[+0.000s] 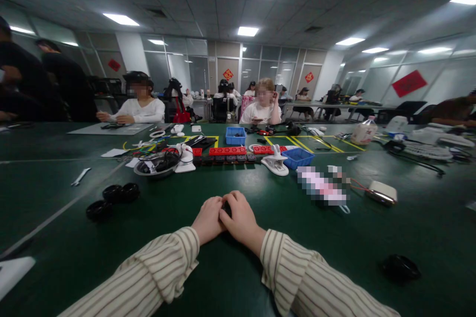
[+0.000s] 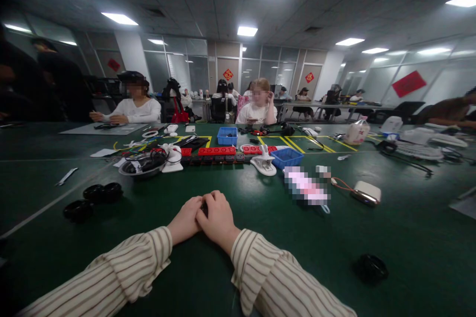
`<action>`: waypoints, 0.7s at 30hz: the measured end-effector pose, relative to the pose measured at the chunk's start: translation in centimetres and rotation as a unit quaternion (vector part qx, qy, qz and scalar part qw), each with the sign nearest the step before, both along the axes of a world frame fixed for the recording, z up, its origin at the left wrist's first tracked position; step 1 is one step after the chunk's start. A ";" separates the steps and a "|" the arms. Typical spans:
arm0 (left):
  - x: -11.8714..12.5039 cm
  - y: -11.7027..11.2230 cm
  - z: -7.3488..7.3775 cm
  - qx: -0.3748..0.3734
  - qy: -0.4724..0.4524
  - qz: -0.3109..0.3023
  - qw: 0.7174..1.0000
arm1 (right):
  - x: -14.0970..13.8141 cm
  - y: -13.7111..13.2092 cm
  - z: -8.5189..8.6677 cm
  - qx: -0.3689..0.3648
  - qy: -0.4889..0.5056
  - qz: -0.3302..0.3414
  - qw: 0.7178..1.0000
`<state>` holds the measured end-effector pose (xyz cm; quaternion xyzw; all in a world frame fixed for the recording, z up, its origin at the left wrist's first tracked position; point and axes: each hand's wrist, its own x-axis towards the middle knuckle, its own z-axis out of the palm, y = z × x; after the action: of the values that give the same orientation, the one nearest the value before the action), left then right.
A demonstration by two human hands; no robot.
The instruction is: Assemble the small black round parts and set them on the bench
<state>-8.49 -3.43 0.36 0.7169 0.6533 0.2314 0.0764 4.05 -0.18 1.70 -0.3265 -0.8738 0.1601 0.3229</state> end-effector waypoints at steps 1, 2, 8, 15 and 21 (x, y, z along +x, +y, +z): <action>0.0 0.0 0.0 -0.003 -0.001 0.008 1.000 | 0.0 0.0 0.1 0.002 -0.006 -0.009 1.000; 0.1 0.0 0.0 -0.004 -0.001 0.016 1.000 | 0.0 0.0 0.1 0.004 -0.012 -0.015 1.000; -0.4 0.2 0.1 -0.009 -0.040 0.020 0.999 | 0.0 0.2 0.4 -0.001 -0.029 -0.004 1.000; -2.8 0.7 0.1 -0.044 -0.076 -0.163 0.983 | 0.6 -0.1 0.8 0.032 0.008 0.155 0.987; -2.8 0.7 -0.2 -0.035 -0.041 -0.179 0.982 | 1.0 -1.2 1.1 0.067 0.012 0.183 0.981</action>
<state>-11.33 -2.78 0.20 0.8087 0.5186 0.2206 0.1684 5.05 -1.39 2.78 -0.1365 -0.9237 0.1612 0.3195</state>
